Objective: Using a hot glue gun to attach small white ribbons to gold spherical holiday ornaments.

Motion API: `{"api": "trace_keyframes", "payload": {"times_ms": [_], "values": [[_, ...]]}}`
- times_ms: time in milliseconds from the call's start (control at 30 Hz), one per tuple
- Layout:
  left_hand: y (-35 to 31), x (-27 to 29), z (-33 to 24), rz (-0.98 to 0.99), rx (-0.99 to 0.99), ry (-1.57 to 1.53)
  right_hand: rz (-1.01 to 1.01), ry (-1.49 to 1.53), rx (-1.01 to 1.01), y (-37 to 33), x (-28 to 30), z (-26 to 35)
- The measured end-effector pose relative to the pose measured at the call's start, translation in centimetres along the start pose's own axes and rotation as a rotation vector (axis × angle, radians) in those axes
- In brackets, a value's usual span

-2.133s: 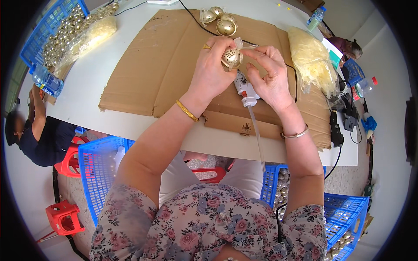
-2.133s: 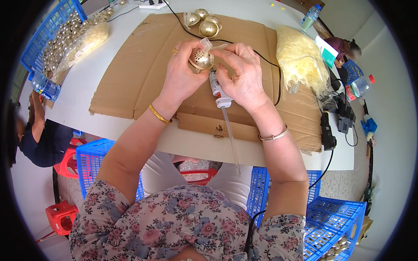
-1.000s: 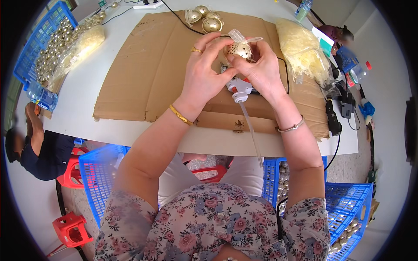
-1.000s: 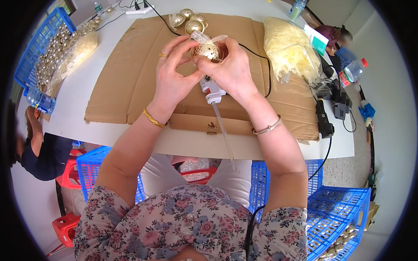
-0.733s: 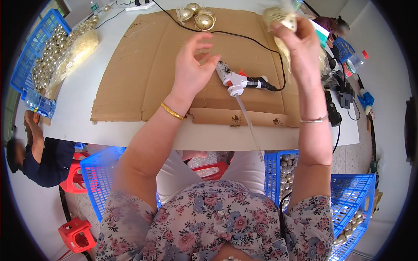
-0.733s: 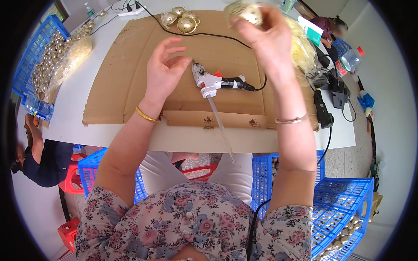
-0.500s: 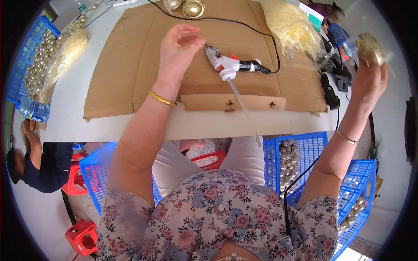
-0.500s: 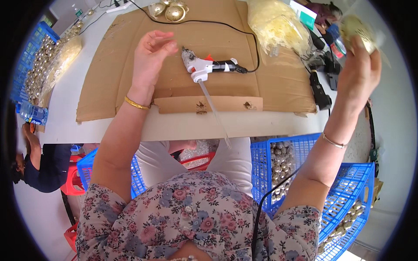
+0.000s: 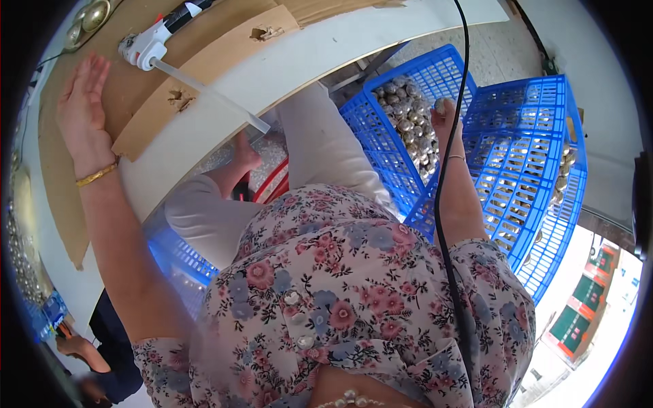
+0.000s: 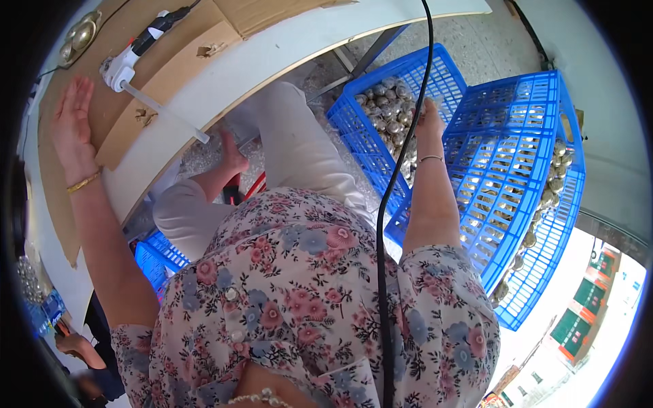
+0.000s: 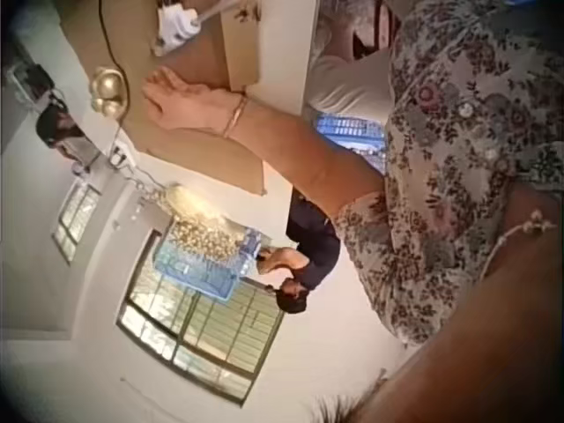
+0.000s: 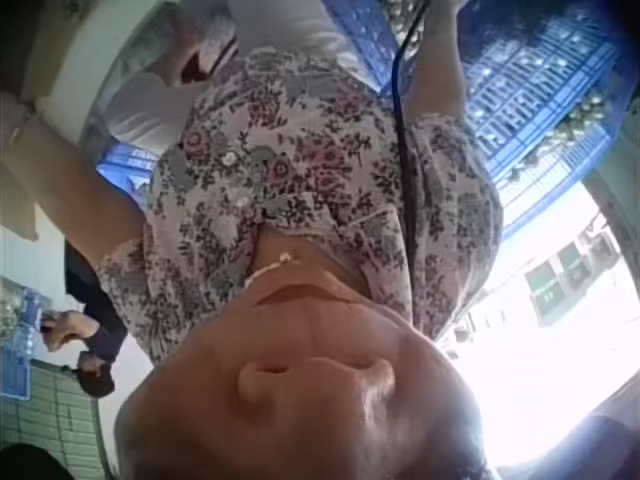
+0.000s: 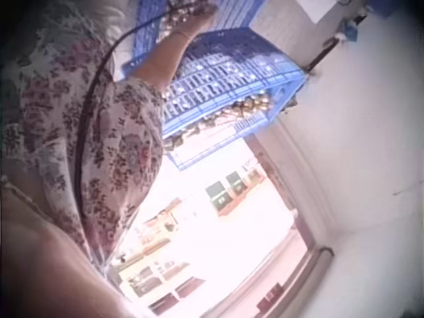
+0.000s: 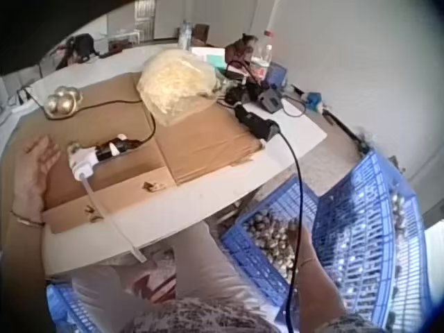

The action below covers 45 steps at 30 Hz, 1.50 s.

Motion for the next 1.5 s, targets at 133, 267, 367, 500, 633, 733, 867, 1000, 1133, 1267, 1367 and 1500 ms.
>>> {"api": "trace_keyframes", "payload": {"times_ms": [133, 267, 367, 500, 633, 733, 867, 1000, 1133, 1267, 1367, 1500], "values": [[-0.5, -0.4, 0.1, -0.015, -0.005, 0.075, -0.042, -0.024, -0.098, 3.2, 3.7, -1.2], [0.0, 0.3, 0.3, 0.034, -0.1, 0.131, -0.159, -0.165, -0.022, -1.9, 0.5, 2.3], [1.0, 0.9, 0.2, -0.002, -0.177, 0.09, -0.166, -0.419, -0.002, -2.3, -1.5, 5.0], [0.1, -0.2, 0.6, -0.093, -0.111, -0.053, -0.185, -0.179, 0.218, 1.8, -0.5, 8.6], [-1.2, -1.6, -0.7, -0.132, -0.099, -0.162, -0.073, -0.101, 0.643, -4.6, -5.2, 13.1], [-1.8, -1.1, -1.7, -0.148, -0.075, -0.207, 0.144, -0.112, 0.895, -13.2, -12.0, 15.5], [-2.1, -1.0, -2.0, -0.127, -0.105, -0.221, 0.568, -0.262, 1.22, -24.2, -20.2, 15.1], [-2.3, -2.0, -2.6, -0.046, -0.045, -0.284, 0.958, -0.508, 1.396, -34.6, -26.1, 10.3], [-2.2, -2.2, -2.6, 0.029, 0.021, -0.312, 1.372, -0.822, 1.453, -39.5, -31.7, 3.9], [-2.5, -2.6, -2.9, 0.028, 0.025, -0.316, 1.515, -0.853, 1.459, -40.0, -36.8, -2.1], [-2.5, -2.5, -2.9, 0.054, 0.021, -0.333, 1.459, -0.902, 1.598, -40.4, -39.2, -4.6], [-2.5, -2.8, -2.9, 0.043, 0.036, -0.37, 1.345, -0.977, 1.771, -40.8, -41.1, -5.3]]}}
Point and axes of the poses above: each hand's wrist, its own y-axis towards the middle knuckle, its own x-axis out of the back of the hand, z = x × y, the point moved 1 cm from there along y, towards the middle knuckle, and after that the axes turned 12 degrees about -x, right-handed, at the moved point
